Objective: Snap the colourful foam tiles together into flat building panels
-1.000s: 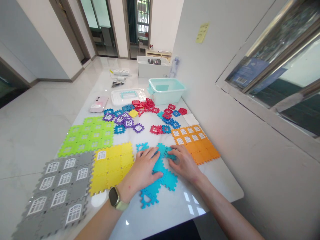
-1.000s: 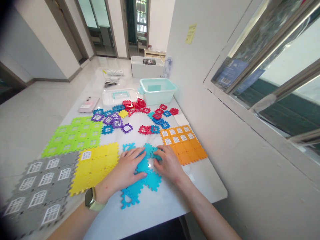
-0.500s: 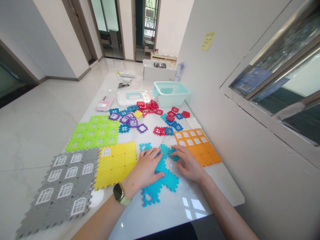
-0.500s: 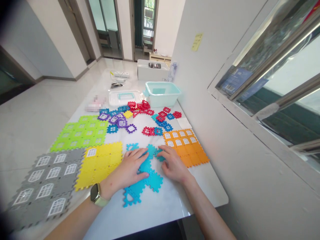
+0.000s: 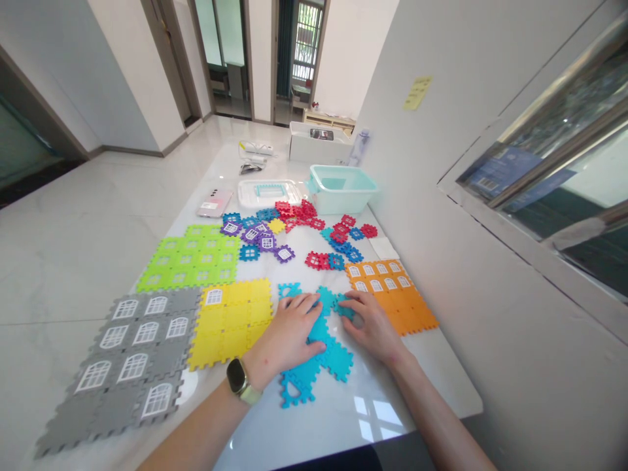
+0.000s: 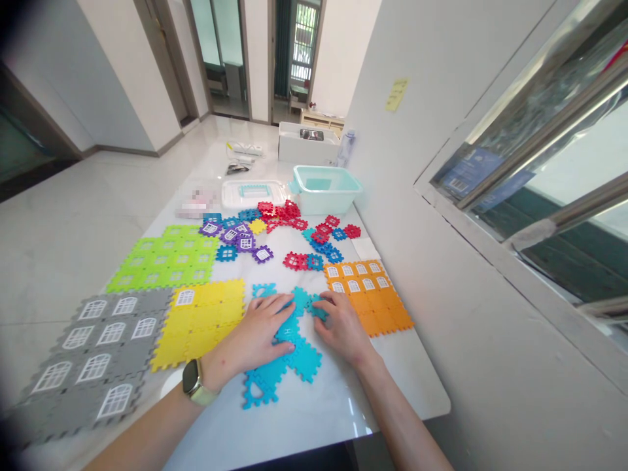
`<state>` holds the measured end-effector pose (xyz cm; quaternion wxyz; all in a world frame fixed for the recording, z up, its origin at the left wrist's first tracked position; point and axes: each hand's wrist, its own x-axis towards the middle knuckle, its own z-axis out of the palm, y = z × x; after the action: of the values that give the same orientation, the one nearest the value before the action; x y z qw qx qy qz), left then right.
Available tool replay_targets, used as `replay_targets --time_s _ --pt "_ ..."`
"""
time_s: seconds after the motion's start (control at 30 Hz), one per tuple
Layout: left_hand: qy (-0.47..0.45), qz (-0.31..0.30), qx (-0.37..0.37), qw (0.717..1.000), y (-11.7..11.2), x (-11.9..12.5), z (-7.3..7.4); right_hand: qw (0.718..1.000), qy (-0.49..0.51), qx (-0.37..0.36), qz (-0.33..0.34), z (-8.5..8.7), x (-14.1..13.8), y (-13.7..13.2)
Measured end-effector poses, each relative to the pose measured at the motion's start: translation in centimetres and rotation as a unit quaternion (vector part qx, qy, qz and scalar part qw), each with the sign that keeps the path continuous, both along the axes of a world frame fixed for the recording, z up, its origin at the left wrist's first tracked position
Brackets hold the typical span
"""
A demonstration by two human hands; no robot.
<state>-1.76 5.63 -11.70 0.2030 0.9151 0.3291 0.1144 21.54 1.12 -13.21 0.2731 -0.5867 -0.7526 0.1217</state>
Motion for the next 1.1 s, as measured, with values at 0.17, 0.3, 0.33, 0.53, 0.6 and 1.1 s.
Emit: replay_targets --time_s 0.17,0.3,0.33,0.53,0.6,1.1 --pt "-0.005 0.002 -0.008 1.000 -0.1 0.1 0.1 1.000 0.000 0.007 -0.017 -0.3 -0.2 0.1" --pt "-0.008 0.002 -0.013 1.000 -0.1 0.1 0.2 1.000 0.010 0.003 -0.016 -0.5 -0.4 0.4" --pt "-0.011 0.003 -0.016 1.000 -0.1 0.1 0.2 1.000 0.012 0.003 -0.017 -0.5 -0.4 0.4" --pt "-0.016 0.008 -0.032 0.999 -0.1 0.1 0.4 1.000 -0.007 0.001 -0.006 -0.5 -0.3 0.8" --pt "-0.014 0.008 -0.035 0.999 0.0 0.1 0.5 1.000 -0.021 0.008 0.000 -0.5 -0.3 0.9" --pt "0.010 0.014 -0.019 1.000 0.6 -0.2 0.2 1.000 0.016 0.016 0.004 0.8 0.4 1.2"
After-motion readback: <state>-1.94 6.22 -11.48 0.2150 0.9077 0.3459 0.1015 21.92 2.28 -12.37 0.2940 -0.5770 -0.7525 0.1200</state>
